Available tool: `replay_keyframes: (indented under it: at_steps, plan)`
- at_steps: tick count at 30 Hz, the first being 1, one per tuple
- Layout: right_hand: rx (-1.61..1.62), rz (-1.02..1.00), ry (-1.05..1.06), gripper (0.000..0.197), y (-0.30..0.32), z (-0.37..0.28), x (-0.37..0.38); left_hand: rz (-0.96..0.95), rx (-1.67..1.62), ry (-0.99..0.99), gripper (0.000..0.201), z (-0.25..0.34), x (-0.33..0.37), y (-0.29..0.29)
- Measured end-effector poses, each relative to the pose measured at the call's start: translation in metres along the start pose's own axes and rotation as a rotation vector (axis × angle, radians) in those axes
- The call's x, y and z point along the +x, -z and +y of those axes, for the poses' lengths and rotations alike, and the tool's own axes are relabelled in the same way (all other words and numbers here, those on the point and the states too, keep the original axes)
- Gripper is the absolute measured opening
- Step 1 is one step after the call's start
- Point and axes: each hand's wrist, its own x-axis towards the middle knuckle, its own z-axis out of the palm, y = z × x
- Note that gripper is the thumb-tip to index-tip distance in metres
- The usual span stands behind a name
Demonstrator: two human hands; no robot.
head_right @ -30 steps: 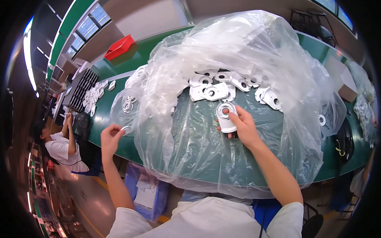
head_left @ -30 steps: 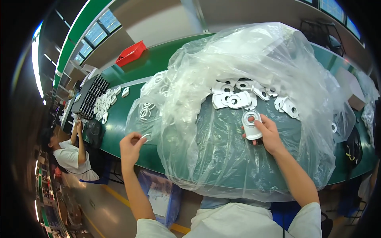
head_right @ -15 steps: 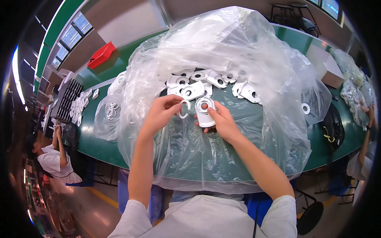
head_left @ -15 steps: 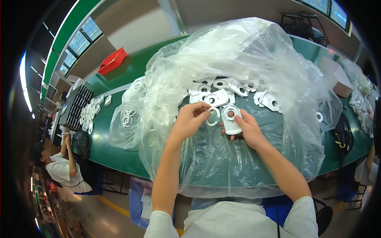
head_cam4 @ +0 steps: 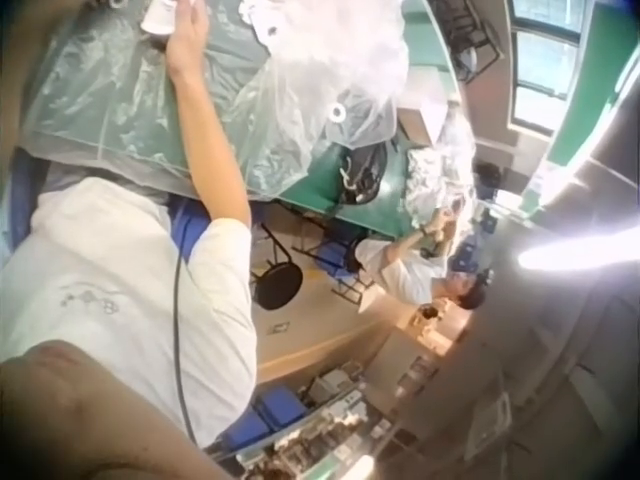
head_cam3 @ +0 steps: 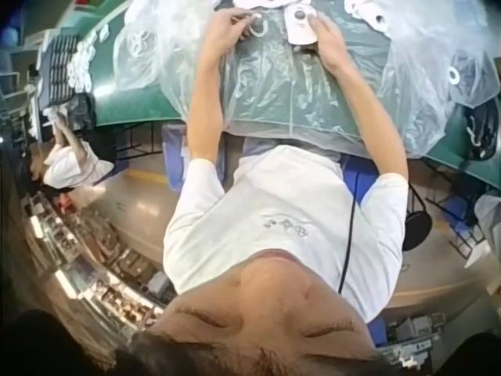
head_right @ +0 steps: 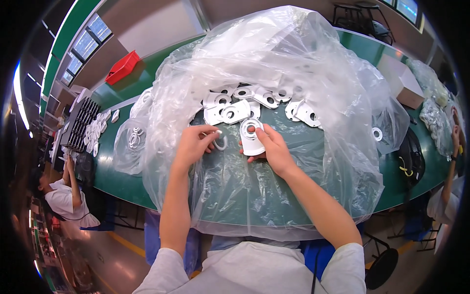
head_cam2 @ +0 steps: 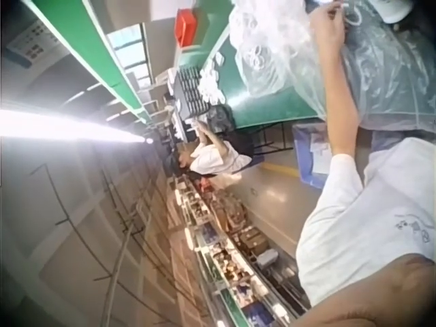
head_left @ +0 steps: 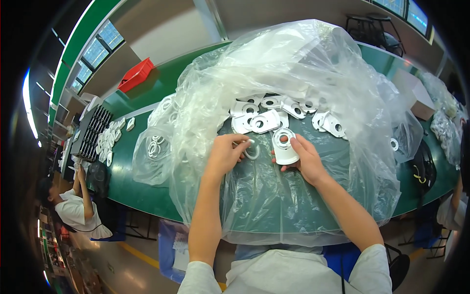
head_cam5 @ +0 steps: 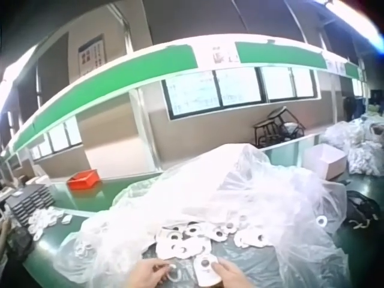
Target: Manually assembling white plastic housings with circular metal inserts at a factory workbench.
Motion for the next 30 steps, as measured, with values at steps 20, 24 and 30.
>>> replay_keyframes:
  at_steps: [20,24,30]
  plan:
    - [-0.019,-0.034,0.028,0.045,-0.002,-0.001,-0.002,0.046,-0.494,-0.101,0.013,0.027,-0.01,-0.049]
    - [-0.058,-0.022,0.026,0.03,-0.006,-0.004,-0.004,0.083,-0.439,-0.133,0.014,0.029,-0.011,-0.053]
    - [-0.161,-0.037,0.042,0.028,-0.008,-0.005,-0.004,0.175,-0.231,-0.232,0.015,0.028,-0.011,-0.052]
